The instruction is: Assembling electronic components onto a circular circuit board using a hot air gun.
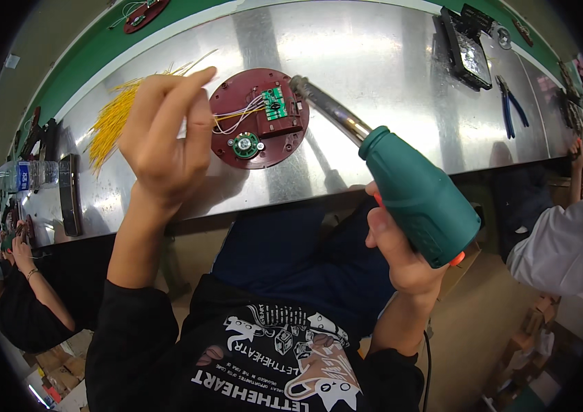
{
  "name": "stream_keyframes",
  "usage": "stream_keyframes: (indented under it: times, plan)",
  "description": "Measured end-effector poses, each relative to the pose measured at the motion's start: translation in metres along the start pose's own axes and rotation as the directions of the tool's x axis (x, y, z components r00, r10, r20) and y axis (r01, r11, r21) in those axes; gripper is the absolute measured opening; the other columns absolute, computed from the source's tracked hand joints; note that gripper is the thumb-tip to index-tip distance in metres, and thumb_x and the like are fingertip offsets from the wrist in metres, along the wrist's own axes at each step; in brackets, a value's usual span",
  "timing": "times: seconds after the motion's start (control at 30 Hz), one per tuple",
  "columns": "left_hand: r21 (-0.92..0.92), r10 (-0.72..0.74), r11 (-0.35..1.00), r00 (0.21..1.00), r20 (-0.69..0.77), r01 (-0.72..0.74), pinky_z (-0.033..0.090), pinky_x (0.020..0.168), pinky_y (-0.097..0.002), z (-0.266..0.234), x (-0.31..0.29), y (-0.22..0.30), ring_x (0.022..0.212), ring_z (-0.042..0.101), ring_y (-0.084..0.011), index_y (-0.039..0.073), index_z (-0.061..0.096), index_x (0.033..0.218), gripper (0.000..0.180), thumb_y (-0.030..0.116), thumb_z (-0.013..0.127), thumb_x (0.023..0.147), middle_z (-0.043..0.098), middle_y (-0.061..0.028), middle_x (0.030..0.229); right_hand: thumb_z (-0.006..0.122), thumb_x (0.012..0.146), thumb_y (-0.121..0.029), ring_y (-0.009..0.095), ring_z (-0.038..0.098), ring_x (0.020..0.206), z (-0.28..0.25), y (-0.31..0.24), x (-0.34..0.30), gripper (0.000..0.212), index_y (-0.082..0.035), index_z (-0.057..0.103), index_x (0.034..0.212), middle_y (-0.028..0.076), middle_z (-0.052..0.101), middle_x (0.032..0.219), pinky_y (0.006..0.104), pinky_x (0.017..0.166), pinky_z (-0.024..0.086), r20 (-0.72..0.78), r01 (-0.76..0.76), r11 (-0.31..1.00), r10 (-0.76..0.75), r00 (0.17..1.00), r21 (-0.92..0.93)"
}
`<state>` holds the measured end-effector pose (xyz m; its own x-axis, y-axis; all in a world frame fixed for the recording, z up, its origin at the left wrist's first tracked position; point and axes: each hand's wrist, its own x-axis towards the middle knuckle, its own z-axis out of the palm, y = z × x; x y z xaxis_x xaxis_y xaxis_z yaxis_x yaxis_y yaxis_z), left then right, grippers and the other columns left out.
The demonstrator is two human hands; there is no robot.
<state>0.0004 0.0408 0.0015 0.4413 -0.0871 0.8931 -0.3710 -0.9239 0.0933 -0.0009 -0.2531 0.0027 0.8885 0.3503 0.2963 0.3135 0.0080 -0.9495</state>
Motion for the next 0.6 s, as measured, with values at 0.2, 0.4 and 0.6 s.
stream_keyframes:
  times: [0.2,0.4,0.6]
  plan:
    - [-0.128,0.116,0.987,0.985,0.128,-0.100,0.050,0.059,-0.0311,-0.001,0.001,0.004,0.066,0.062,-0.0243,-0.003,0.072,0.095,0.021,-0.005,0.075,0.075,0.064,-0.0106,0.077,0.061,0.089,-0.002,0.017,0.055,0.048,0.002,0.003,-0.008,0.036,0.014,0.056,0.120,0.026,0.063,0.105,0.0272,0.046,0.050,-0.010,-0.039,0.998,0.039,0.999,0.046]
    - [-0.071,0.044,0.997,0.951,0.308,-0.023,0.049,0.056,-0.0332,-0.001,-0.007,0.019,0.065,0.062,-0.0239,-0.001,0.071,0.091,0.020,-0.004,0.075,0.073,0.064,-0.0089,0.075,0.061,0.089,-0.003,0.018,0.056,0.048,0.002,0.006,-0.010,0.036,0.015,0.056,0.119,0.027,0.063,0.104,0.0285,0.046,0.051,-0.015,-0.055,0.997,0.056,0.998,0.057]
    - [-0.046,-0.004,0.999,0.920,0.391,0.024,0.048,0.053,-0.0351,-0.001,-0.010,0.020,0.063,0.061,-0.0235,0.001,0.069,0.087,0.015,-0.001,0.074,0.074,0.062,-0.0076,0.073,0.061,0.089,-0.004,0.018,0.056,0.048,-0.001,0.003,-0.008,0.037,0.015,0.055,0.120,0.027,0.063,0.103,0.0284,0.046,0.050,0.051,-0.088,0.996,0.088,0.995,0.009]
